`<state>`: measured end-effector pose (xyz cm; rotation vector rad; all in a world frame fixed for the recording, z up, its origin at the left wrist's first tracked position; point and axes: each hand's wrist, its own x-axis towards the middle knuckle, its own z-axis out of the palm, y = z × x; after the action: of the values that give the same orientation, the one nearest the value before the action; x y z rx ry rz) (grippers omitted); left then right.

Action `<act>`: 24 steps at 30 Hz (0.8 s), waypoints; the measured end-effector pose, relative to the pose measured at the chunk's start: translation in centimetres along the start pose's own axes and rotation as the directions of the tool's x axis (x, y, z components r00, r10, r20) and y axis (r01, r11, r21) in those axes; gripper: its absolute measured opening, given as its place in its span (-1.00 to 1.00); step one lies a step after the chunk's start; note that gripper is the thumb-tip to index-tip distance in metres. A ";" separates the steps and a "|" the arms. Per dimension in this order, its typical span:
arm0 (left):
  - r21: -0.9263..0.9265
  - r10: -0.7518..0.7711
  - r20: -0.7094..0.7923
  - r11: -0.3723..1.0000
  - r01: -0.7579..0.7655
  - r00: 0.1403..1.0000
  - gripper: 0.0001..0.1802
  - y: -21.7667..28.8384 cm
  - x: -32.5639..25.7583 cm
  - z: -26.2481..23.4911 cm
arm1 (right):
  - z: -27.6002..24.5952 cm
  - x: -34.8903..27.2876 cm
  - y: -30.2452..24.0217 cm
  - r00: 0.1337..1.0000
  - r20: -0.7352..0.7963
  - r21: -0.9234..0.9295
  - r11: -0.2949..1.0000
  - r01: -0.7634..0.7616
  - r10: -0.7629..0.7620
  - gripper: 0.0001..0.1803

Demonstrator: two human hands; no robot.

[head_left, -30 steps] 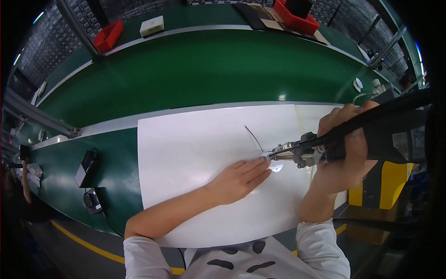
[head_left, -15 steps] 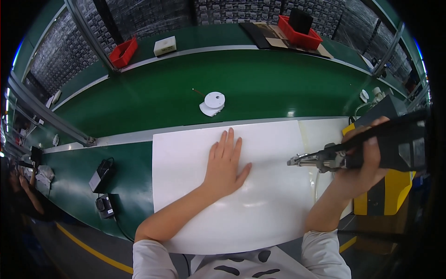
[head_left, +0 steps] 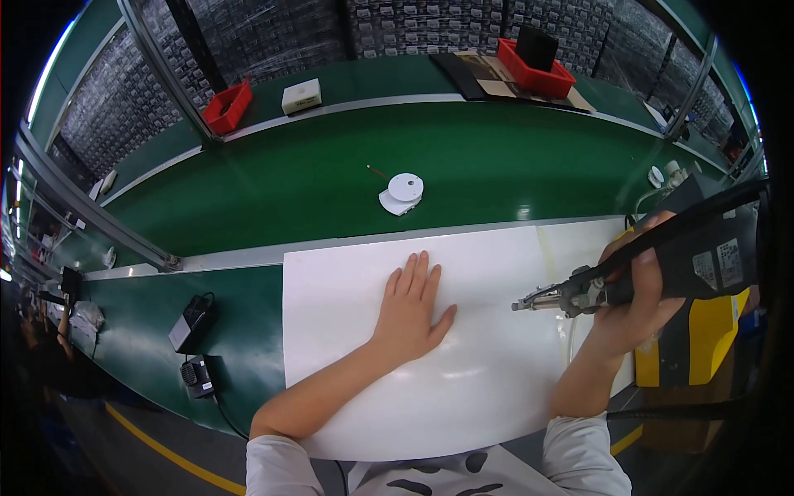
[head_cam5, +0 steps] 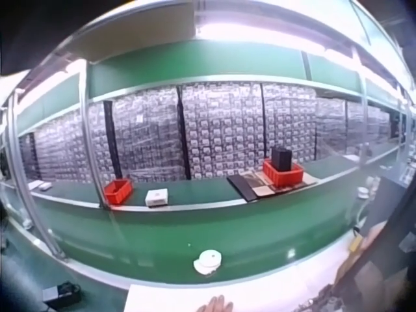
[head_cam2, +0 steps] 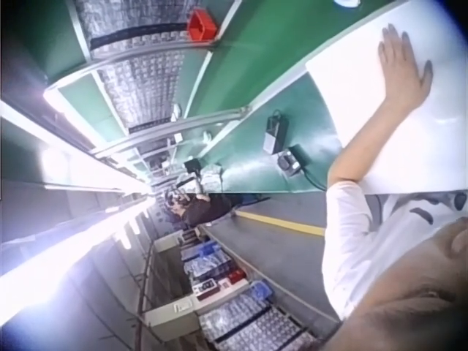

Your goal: The person fastens screws onto white circular LED fixture components using a handheld electronic screwdriver.

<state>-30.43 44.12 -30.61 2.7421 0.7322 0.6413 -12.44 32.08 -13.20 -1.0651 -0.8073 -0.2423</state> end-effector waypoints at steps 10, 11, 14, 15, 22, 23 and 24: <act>0.025 0.009 -0.010 1.000 -0.008 1.000 -0.30 -0.6 -0.3 0.2 | 0.1 -0.5 0.1 0.999 0.047 0.028 1.000 0.001 -0.002 -0.63; 0.026 0.008 -0.010 1.000 -0.008 1.000 -0.30 -0.6 -0.3 0.2 | 0.2 -0.6 0.2 0.999 0.037 0.025 1.000 -0.001 0.000 -0.63; 0.028 0.014 -0.018 1.000 -0.013 1.000 -0.30 -0.7 -0.4 0.3 | 0.0 -0.7 0.1 0.999 0.050 0.022 1.000 -0.012 0.011 -0.63; 0.028 0.012 -0.014 1.000 -0.012 1.000 -0.30 -0.7 -0.4 0.4 | 0.0 -0.8 0.0 0.997 0.071 0.020 1.000 -0.020 0.018 -0.62; 0.029 0.018 -0.008 0.999 -0.018 1.000 -0.31 -1.1 -0.4 0.4 | 0.4 -1.2 0.1 0.997 0.054 0.008 0.998 -0.058 0.058 -0.63; 0.029 0.019 -0.008 0.999 -0.018 1.000 -0.31 -1.2 -0.5 0.5 | 0.6 -1.3 0.2 0.999 0.021 0.016 0.999 -0.044 0.043 -0.63; 0.032 0.022 -0.006 0.999 -0.022 1.000 -0.31 -1.2 -0.5 0.5 | 0.8 -1.3 0.3 1.000 -0.011 0.023 0.999 -0.028 0.029 -0.63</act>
<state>-31.11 44.83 -31.61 2.7816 0.7208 0.6489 -13.54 32.61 -14.09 -1.0519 -0.7822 -0.2143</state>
